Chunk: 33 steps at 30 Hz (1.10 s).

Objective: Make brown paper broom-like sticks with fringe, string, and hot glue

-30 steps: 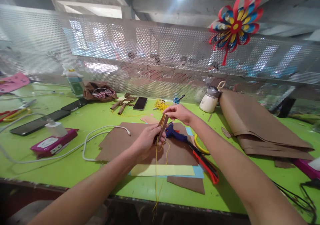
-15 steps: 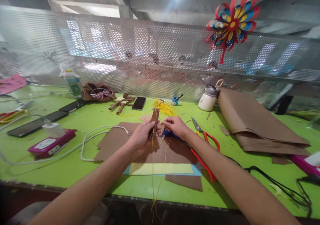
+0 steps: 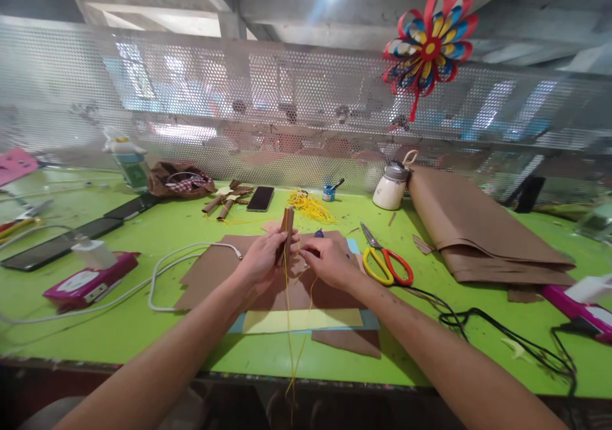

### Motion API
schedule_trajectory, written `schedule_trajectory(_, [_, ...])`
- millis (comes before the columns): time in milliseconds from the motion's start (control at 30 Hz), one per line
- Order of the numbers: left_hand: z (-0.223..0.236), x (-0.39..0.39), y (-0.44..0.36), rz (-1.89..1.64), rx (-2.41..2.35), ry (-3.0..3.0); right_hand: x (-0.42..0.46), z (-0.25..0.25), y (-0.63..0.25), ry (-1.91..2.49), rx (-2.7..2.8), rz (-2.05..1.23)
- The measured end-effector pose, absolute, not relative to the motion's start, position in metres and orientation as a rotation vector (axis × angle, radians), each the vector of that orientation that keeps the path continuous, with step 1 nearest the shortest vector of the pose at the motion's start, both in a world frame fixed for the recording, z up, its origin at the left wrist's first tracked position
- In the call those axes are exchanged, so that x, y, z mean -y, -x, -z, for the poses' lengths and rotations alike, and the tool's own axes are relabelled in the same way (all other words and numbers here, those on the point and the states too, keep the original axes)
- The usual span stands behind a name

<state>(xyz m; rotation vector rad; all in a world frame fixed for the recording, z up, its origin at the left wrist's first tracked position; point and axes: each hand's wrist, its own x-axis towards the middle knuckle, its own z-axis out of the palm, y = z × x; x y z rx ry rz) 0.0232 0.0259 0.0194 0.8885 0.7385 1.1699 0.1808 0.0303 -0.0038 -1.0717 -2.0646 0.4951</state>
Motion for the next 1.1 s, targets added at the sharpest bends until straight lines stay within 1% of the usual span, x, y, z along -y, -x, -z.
schedule_trajectory(233, [-0.026, -0.026, -0.024, -1.111, -0.703, -0.821, -0.028, 0.007, -0.181, 0.971, 2.174, -0.532])
schedule_trajectory(333, [-0.026, -0.029, -0.022, -1.173, -0.772, -0.772, -0.026, 0.005, -0.184, 1.021, 2.239, -0.433])
schedule_trajectory(400, [-0.026, -0.031, -0.021, -1.212, -0.787, -0.750, -0.025, 0.003, -0.186, 1.092, 2.148, -0.320])
schedule_trajectory(467, [-0.026, -0.032, -0.022, -1.245, -0.778, -0.731, -0.023, 0.000, -0.183, 1.137, 2.041, -0.288])
schedule_trajectory(667, [-0.022, -0.032, -0.026, -1.275, -0.740, -0.741, -0.015, -0.008, -0.164, 1.232, 1.908, -0.626])
schedule_trajectory(900, [-0.017, -0.031, -0.029, -1.233, -0.741, -0.841, -0.021, -0.003, -0.157, 1.231, 1.750, -0.642])
schedule_trajectory(1100, [-0.013, -0.030, -0.033, -1.242, -0.723, -0.828, -0.030, 0.015, -0.152, 1.201, 1.640, -0.796])
